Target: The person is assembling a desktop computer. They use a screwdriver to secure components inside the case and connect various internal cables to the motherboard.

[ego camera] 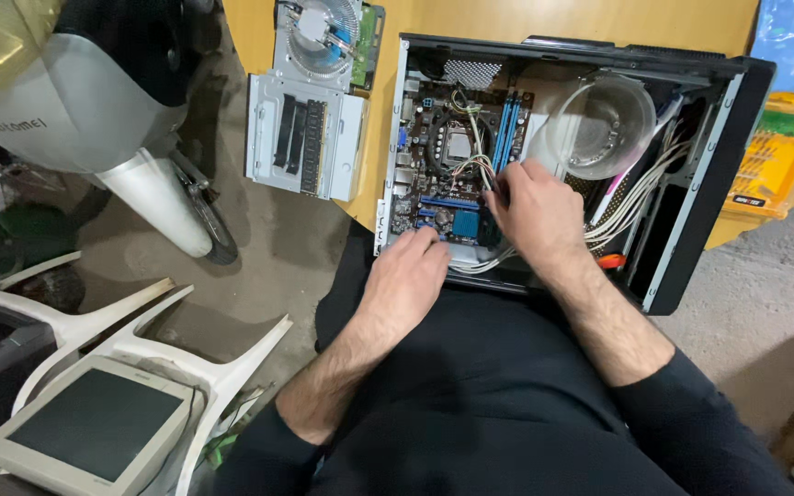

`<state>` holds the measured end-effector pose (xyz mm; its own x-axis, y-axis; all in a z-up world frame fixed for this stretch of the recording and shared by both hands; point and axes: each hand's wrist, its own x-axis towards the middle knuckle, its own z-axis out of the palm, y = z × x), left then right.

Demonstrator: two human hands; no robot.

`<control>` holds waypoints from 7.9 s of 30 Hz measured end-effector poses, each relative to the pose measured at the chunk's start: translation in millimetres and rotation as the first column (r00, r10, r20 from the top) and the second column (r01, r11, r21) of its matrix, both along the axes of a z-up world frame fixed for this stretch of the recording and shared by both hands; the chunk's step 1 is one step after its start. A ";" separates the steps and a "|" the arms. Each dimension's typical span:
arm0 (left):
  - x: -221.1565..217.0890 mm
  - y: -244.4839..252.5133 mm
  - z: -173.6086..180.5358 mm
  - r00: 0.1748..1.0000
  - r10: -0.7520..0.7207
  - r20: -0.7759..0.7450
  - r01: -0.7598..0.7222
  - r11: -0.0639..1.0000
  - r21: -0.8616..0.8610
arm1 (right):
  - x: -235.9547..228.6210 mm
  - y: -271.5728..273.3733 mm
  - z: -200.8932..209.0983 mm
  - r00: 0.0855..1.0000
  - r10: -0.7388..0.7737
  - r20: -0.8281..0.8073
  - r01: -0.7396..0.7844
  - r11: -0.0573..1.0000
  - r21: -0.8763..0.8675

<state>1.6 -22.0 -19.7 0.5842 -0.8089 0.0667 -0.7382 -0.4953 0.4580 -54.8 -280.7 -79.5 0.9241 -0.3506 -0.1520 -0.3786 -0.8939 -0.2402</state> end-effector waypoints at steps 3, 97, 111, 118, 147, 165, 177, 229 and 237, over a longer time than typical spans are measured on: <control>-6.2 -1.4 -19.8 0.999 -0.022 -0.027 0.025 0.994 0.108 | 2.3 2.0 0.0 1.000 -0.010 0.028 0.012 0.997 -0.080; -18.4 7.7 87.4 0.864 -0.019 -0.504 -0.385 0.620 -0.684 | -53.6 60.8 114.4 0.753 -0.396 0.526 -0.490 0.197 0.849; -19.4 11.4 85.4 0.865 0.039 -0.500 -0.411 0.627 -0.662 | -41.0 63.2 130.0 0.732 -0.233 0.640 -0.563 0.322 0.761; -52.4 45.9 34.8 0.608 0.060 -0.792 -0.650 0.611 -0.452 | -43.6 65.8 112.1 0.732 0.134 0.668 -0.644 0.457 0.614; -10.4 6.3 33.9 0.978 -0.080 -0.190 0.126 0.962 0.244 | -20.5 36.9 119.7 0.772 -0.016 0.635 -0.376 0.795 0.476; -31.5 -1.5 0.7 0.997 0.012 -0.082 0.012 0.958 0.287 | 37.6 60.4 63.0 0.892 0.124 0.435 -0.410 0.626 0.663; -28.8 48.3 25.0 0.996 -0.084 -0.010 0.083 0.996 -0.022 | 20.7 74.7 8.2 0.918 0.281 0.278 -0.395 0.680 0.618; -21.4 87.2 -21.0 0.345 0.443 -0.828 -0.768 0.640 0.022 | 20.7 97.9 -26.7 0.745 0.647 0.162 -0.667 0.724 0.176; -21.1 85.6 -20.6 0.338 0.451 -0.826 -0.778 0.628 0.025 | 6.3 92.4 -54.1 0.765 0.632 0.123 -0.642 0.732 0.230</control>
